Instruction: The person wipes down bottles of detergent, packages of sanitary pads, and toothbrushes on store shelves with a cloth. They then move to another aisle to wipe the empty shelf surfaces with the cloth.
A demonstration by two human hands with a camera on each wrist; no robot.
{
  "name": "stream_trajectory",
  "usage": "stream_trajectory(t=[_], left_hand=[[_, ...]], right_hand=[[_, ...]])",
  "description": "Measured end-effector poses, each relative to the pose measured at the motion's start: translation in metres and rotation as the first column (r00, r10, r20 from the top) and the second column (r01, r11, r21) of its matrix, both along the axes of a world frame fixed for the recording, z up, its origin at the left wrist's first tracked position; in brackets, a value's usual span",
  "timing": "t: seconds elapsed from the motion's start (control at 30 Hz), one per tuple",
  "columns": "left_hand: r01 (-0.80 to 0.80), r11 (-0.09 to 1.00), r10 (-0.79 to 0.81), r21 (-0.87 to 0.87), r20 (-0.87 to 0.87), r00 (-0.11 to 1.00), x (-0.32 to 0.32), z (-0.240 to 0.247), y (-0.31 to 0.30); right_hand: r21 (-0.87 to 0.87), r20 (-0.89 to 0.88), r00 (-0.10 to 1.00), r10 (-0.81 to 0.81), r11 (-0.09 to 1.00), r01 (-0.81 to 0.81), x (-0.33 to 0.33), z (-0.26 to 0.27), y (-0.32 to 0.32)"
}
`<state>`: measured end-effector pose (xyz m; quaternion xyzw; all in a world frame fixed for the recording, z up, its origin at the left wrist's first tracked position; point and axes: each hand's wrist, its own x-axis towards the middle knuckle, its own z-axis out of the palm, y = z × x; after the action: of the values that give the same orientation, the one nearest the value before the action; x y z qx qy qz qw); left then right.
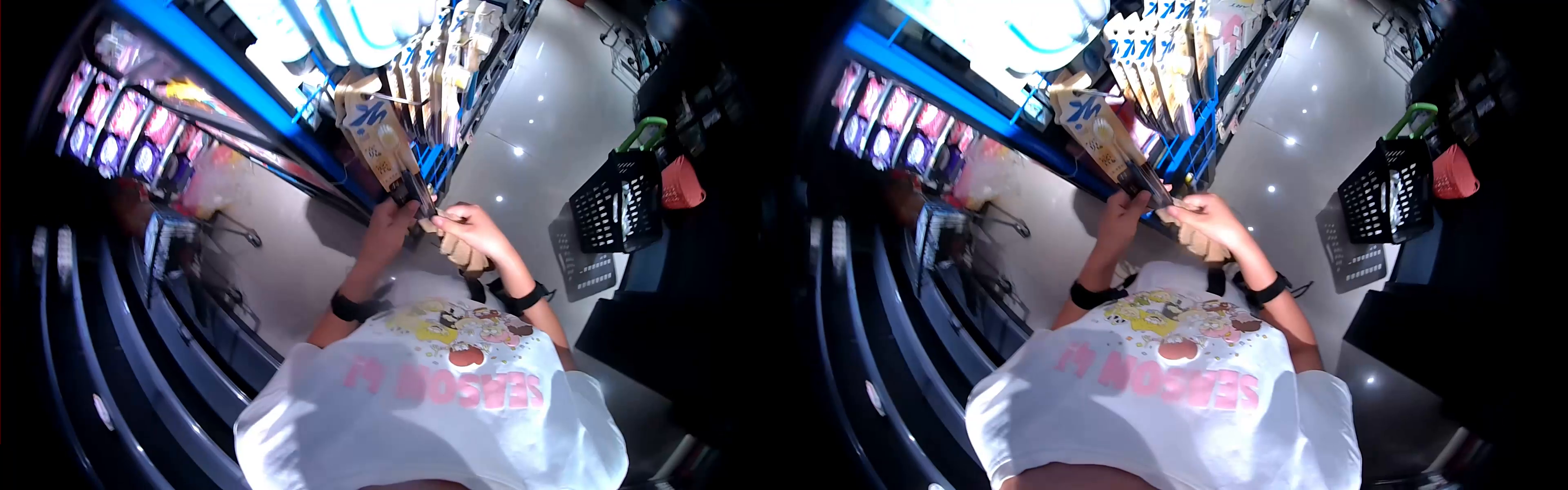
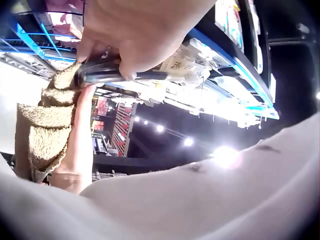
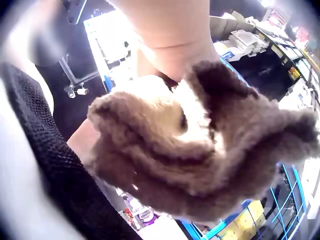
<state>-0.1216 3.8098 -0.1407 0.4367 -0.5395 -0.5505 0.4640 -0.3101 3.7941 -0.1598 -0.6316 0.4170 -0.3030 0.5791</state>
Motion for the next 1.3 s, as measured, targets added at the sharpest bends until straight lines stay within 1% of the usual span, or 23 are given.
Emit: stream_trajectory(t=[0.07, 0.1, 0.13, 0.2, 0.23, 0.27, 0.33, 0.37, 0.4, 0.47, 0.53, 0.6, 0.67, 0.73, 0.8, 0.83, 0.87, 0.93, 1.03, 1.07, 1.17, 1.23, 1.3], left_hand=[[-0.150, 0.987, 0.148, -0.063, -0.036, 0.988, 0.000, -0.013, -0.010], [-0.206, 0.977, 0.208, -0.048, 0.038, 0.977, 0.001, -0.014, -0.013], [-0.195, 0.979, 0.197, -0.051, 0.036, 0.980, 0.007, -0.025, -0.018], [-0.243, 0.967, 0.186, 0.075, 0.444, 0.877, 0.016, -0.035, -0.024], [-0.125, 0.992, 0.097, -0.017, 0.732, 0.674, 0.016, -0.026, -0.022], [-0.124, 0.992, 0.098, -0.018, 0.733, 0.674, 0.014, -0.025, -0.021], [0.295, 0.909, -0.416, 0.293, 0.643, 0.643, 0.006, -0.014, -0.018], [0.349, 0.908, -0.416, 0.231, 0.587, 0.695, -0.003, -0.003, -0.013], [0.357, 0.933, -0.325, 0.037, 0.510, 0.797, -0.013, -0.004, -0.012], [0.147, 0.959, -0.021, -0.242, 0.457, 0.889, -0.027, -0.001, -0.017], [0.104, 0.958, 0.031, -0.267, 0.457, 0.889, -0.035, 0.008, -0.038], [0.088, 0.846, 0.226, -0.525, 0.503, 0.834, -0.048, 0.015, -0.052], [-0.004, 0.900, 0.237, -0.436, 0.481, 0.844, -0.061, 0.018, -0.060], [-0.052, 0.884, 0.285, -0.465, 0.447, 0.848, -0.073, 0.015, -0.072], [-0.240, 0.930, 0.329, -0.279, 0.337, 0.882, -0.082, 0.016, -0.077], [-0.259, 0.890, 0.409, -0.376, 0.405, 0.818, -0.083, 0.021, -0.079], [-0.294, 0.840, 0.373, -0.456, 0.092, 0.923, -0.085, 0.007, -0.090], [-0.219, 0.889, 0.322, -0.402, 0.208, 0.924, -0.079, 0.008, -0.093], [-0.274, 0.793, 0.474, -0.544, 0.270, 0.838, -0.092, 0.008, -0.082], [-0.272, 0.851, 0.430, -0.449, 0.299, 0.852, -0.095, 0.009, -0.078], [-0.285, 0.887, 0.376, -0.364, 0.211, 0.902, -0.102, 0.015, -0.059], [-0.308, 0.913, 0.289, -0.267, -0.111, 0.951, -0.113, 0.026, -0.044], [-0.311, 0.912, 0.315, -0.268, -0.030, 0.949, -0.113, 0.023, -0.035]], right_hand=[[-0.042, -0.015, 0.999, -0.038, 0.998, 0.038, -0.007, -0.002, 0.000], [-0.030, 0.000, 0.998, -0.066, 0.997, 0.066, -0.011, 0.000, 0.002], [-0.033, -0.002, 0.997, -0.077, 0.996, 0.077, -0.013, 0.003, 0.003], [-0.074, 0.025, 0.986, -0.164, 0.983, 0.165, -0.016, 0.008, 0.006], [-0.136, 0.028, 0.986, -0.163, 0.977, 0.166, -0.018, 0.002, 0.005], [-0.137, 0.029, 0.986, -0.164, 0.976, 0.166, -0.020, 0.000, 0.005], [-0.127, 0.033, 0.983, -0.183, 0.974, 0.186, -0.021, -0.001, 0.007], [-0.086, 0.023, 0.983, -0.180, 0.980, 0.182, -0.023, 0.001, 0.008], [-0.031, 0.086, 0.980, -0.181, 0.982, 0.185, -0.024, -0.005, 0.008], [-0.135, 0.118, 0.964, -0.239, 0.958, 0.254, -0.026, -0.014, 0.006], [-0.068, 0.111, 0.968, -0.227, 0.970, 0.235, -0.031, 0.000, 0.005], [-0.191, 0.089, 0.949, -0.302, 0.930, 0.314, -0.038, 0.003, 0.002], [-0.241, 0.073, 0.943, -0.325, 0.912, 0.333, -0.044, 0.005, 0.003], [-0.201, 0.111, 0.941, -0.319, 0.920, 0.335, -0.052, 0.003, 0.002], [-0.195, 0.139, 0.929, -0.343, 0.910, 0.366, -0.059, -0.001, 0.001], [-0.227, 0.115, 0.932, -0.342, 0.905, 0.360, -0.063, 0.001, 0.002], [-0.248, 0.080, 0.933, -0.351, 0.899, 0.360, -0.067, 0.003, 0.002], [-0.265, 0.099, 0.935, -0.341, 0.897, 0.355, -0.074, 0.007, 0.000], [-0.302, 0.120, 0.921, -0.370, 0.870, 0.389, -0.083, 0.018, -0.008], [-0.318, 0.195, 0.903, -0.382, 0.846, 0.427, -0.086, 0.021, -0.015], [-0.460, 0.266, 0.908, -0.325, 0.785, 0.415, -0.088, 0.052, -0.033], [-0.586, 0.275, 0.926, -0.258, 0.718, 0.375, -0.079, 0.079, -0.046], [-0.680, 0.258, 0.944, -0.206, 0.656, 0.329, -0.064, 0.098, -0.058]])
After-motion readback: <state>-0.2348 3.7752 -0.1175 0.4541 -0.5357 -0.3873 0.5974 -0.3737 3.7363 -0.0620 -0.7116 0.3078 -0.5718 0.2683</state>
